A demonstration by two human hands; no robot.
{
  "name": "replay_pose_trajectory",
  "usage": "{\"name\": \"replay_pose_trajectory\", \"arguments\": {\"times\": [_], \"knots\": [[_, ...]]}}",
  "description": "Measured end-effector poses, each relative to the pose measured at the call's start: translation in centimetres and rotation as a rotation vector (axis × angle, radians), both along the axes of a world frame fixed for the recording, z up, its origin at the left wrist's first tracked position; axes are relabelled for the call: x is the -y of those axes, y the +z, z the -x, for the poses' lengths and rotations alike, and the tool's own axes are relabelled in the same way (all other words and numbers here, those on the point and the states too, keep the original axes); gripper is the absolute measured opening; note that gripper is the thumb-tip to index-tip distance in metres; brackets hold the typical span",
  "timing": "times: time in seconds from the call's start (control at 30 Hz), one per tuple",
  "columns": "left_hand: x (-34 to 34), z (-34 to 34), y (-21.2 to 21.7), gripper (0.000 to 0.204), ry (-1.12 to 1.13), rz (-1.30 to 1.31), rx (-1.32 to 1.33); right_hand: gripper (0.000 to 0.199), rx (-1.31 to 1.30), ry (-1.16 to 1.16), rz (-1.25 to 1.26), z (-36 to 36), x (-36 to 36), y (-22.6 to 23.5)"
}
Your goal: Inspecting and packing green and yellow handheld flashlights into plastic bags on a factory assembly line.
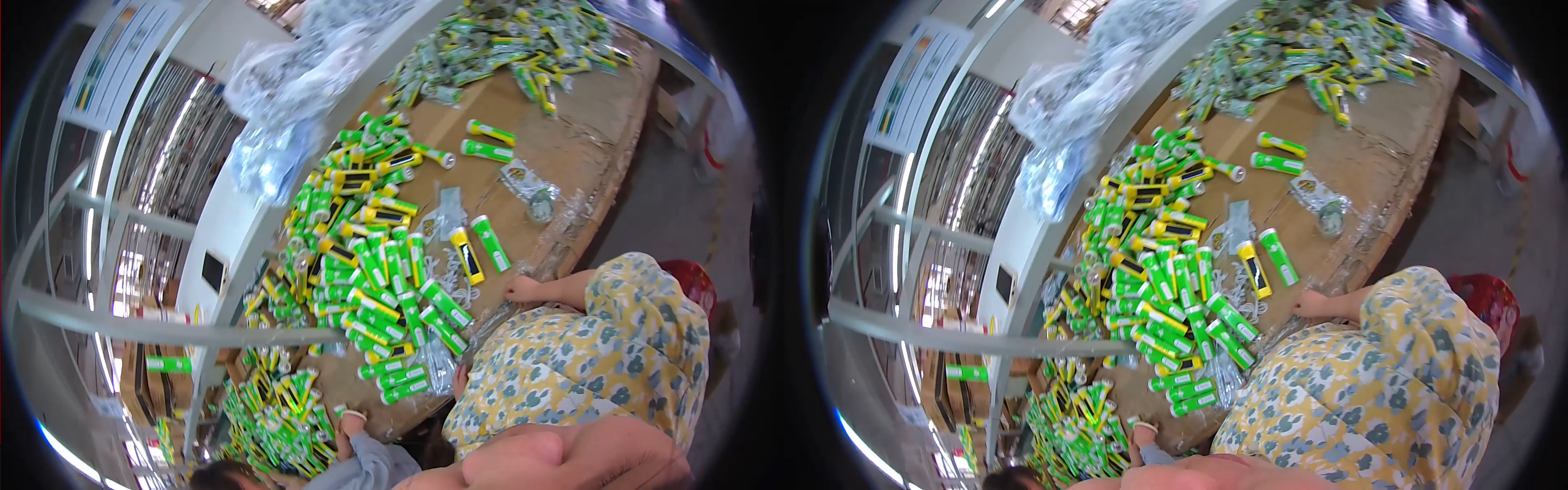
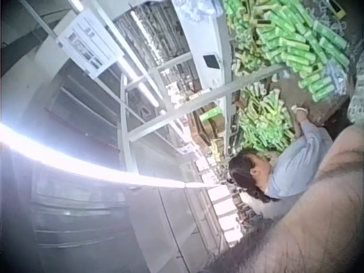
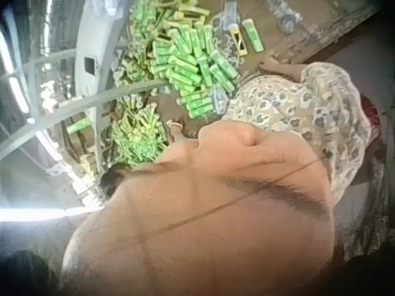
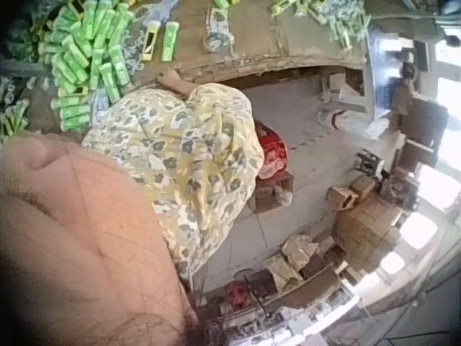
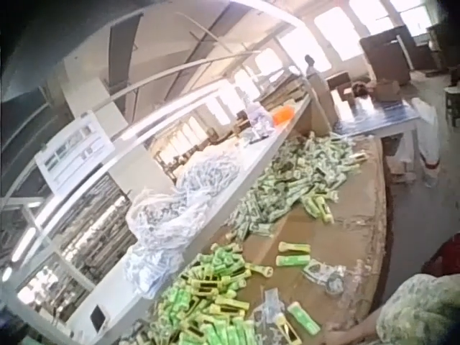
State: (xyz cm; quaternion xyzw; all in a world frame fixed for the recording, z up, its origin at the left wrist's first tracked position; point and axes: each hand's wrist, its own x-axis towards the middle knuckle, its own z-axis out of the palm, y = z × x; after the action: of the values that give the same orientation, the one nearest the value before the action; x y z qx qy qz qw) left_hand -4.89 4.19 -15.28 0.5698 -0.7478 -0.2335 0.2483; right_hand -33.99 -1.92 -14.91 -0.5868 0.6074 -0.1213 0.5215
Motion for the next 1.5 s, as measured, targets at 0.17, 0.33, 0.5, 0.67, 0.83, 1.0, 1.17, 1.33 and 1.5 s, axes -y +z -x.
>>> {"name": "replay_pose_trajectory", "arguments": {"times": [0.17, 0.33, 0.5, 0.67, 0.83, 1.0, 1.17, 1.33, 1.5], "knots": [[1.8, 1.3, -2.0, 0.041, -0.140, -0.129, 0.073, 0.028, 0.043, -0.012, -0.135, -0.1, -0.4, -0.5], [0.6, 0.9, -3.5, 0.041, -0.127, -0.283, 0.125, 0.030, 0.089, -0.016, -0.244, -0.4, 0.5, 0.6], [-0.6, 0.9, -3.3, 0.040, -0.068, -0.433, 0.174, 0.027, 0.188, -0.079, -0.183, -0.3, 0.5, 0.6], [-2.7, -1.0, -2.6, 0.040, 0.046, -0.572, 0.201, 0.025, 0.244, -0.137, -0.195, -0.8, 0.1, 1.3], [-6.2, -4.3, -3.3, 0.040, 0.223, -0.691, 0.189, 0.024, 0.216, -0.094, -0.163, -1.1, 0.6, -0.5], [-13.5, -7.2, -5.4, 0.039, 0.445, -0.830, 0.136, 0.023, 0.191, -0.092, -0.114, -0.3, 0.5, -1.1], [-20.4, -8.6, -11.3, 0.039, 0.515, -0.940, 0.076, 0.023, 0.185, -0.106, -0.145, -1.0, 0.6, -0.8], [-23.8, -7.2, -20.9, 0.040, 0.641, -0.451, 0.649, 0.026, 0.152, -0.107, -0.164, -1.4, 0.9, -0.3], [-24.3, -9.0, -22.5, 0.043, 0.625, -0.883, 0.017, 0.029, 0.131, -0.135, -0.173, 0.0, 0.5, -0.5]]}}
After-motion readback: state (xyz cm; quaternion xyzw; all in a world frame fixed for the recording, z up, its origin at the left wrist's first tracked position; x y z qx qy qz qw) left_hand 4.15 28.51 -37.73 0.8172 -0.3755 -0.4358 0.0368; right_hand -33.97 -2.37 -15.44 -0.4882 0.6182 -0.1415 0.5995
